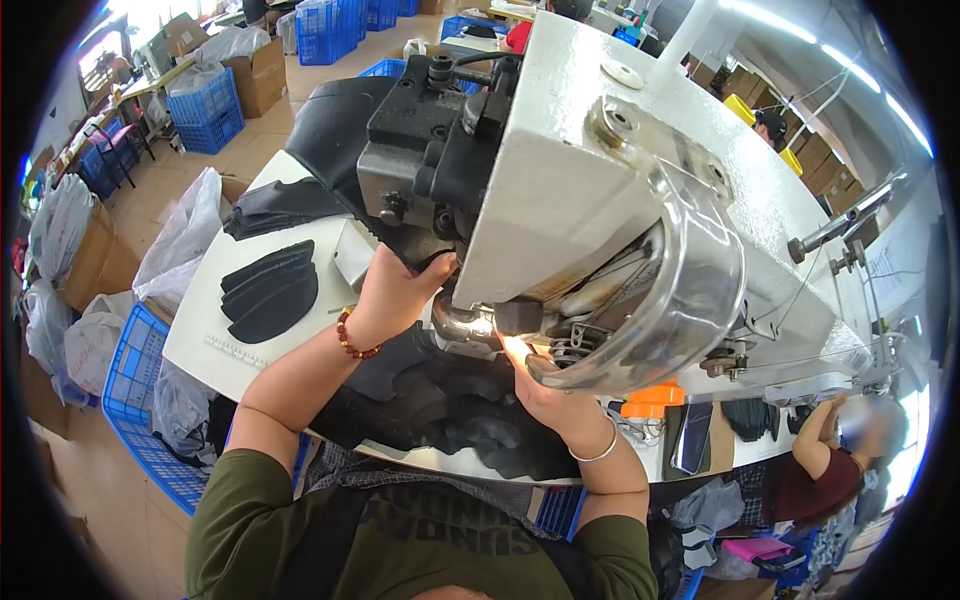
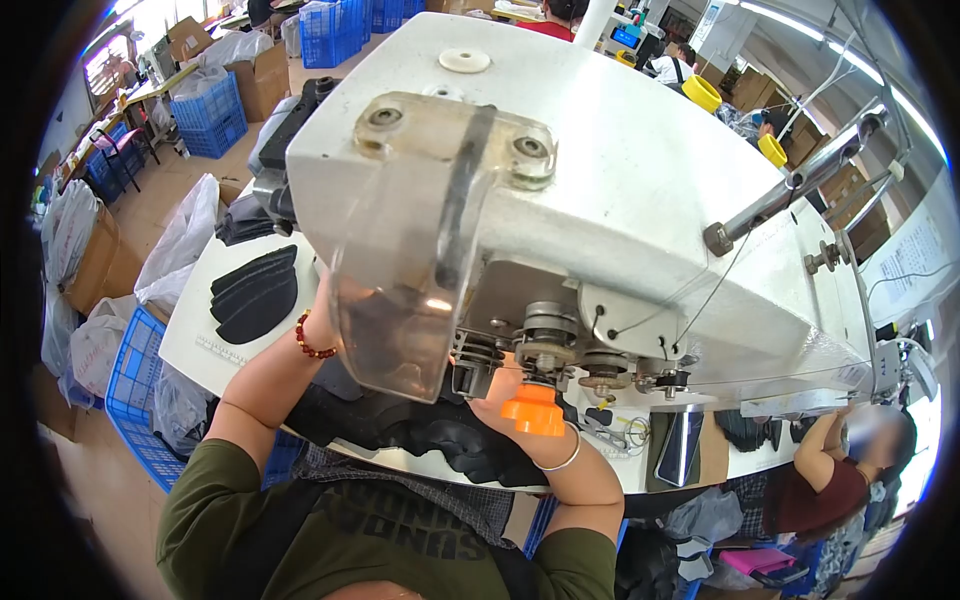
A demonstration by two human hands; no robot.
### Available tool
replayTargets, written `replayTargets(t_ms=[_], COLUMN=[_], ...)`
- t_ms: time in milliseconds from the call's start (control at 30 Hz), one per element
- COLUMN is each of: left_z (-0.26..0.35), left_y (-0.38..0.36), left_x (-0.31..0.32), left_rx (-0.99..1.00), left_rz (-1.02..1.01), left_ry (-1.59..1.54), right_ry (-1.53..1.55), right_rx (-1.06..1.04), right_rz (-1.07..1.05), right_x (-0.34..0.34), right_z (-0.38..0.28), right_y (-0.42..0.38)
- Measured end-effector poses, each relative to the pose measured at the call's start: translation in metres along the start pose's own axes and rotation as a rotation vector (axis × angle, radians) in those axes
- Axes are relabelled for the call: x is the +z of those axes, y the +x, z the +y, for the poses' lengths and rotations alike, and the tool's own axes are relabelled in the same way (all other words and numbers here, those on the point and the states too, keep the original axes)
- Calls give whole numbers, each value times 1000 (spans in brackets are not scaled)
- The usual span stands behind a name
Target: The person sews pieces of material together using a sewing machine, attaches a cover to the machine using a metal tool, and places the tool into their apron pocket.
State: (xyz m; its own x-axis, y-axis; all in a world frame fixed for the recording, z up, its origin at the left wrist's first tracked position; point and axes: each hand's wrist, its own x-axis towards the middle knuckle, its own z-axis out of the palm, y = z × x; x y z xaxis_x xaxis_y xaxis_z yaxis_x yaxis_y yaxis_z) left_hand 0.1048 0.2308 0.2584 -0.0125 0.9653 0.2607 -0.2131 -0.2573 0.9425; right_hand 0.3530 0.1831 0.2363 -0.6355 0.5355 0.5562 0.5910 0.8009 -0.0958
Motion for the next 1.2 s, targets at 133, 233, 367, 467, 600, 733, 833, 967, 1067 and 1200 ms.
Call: replayTargets(t_ms=[133, 233, 367, 467, 600, 733, 833, 967, 1067, 1200], left_z=[3, 4, -11, 0, 11, 13, 37, 53, 51, 35], left_y=[-2, -6, 3, 11, 25, 20, -26, -103, -146, -176], left_x=[3, 3, -2, -10, -27, -71, -96, -116, -109, -94], left_rx=[65, 440, 312, -73, -154, -98, 78, 186, 131, 28], left_rz=[52, 3, 34, 124, 234, 391, 399, 347, 434, 606], left_ry=[136, 231, 195, -283, -471, -558, -678, -727, -712, -714], right_ry=[-64, -108, -193, -232, -286, 16, 556, 1531, 2249, 2341], right_rx=[32, -23, 13, 60, -23, -223, -165, 253, 708, 769], right_rz=[-1, 120, 72, 139, 88, 315, -62, -573, -419, 50], right_x=[3, -5, -8, -14, -30, -36, -19, 52, 77, 98], right_z=[-2, -7, -9, -12, -26, -62, -82, -111, -144, -166], right_y=[0, 10, 9, 15, 26, 37, 33, 36, 63, 69])
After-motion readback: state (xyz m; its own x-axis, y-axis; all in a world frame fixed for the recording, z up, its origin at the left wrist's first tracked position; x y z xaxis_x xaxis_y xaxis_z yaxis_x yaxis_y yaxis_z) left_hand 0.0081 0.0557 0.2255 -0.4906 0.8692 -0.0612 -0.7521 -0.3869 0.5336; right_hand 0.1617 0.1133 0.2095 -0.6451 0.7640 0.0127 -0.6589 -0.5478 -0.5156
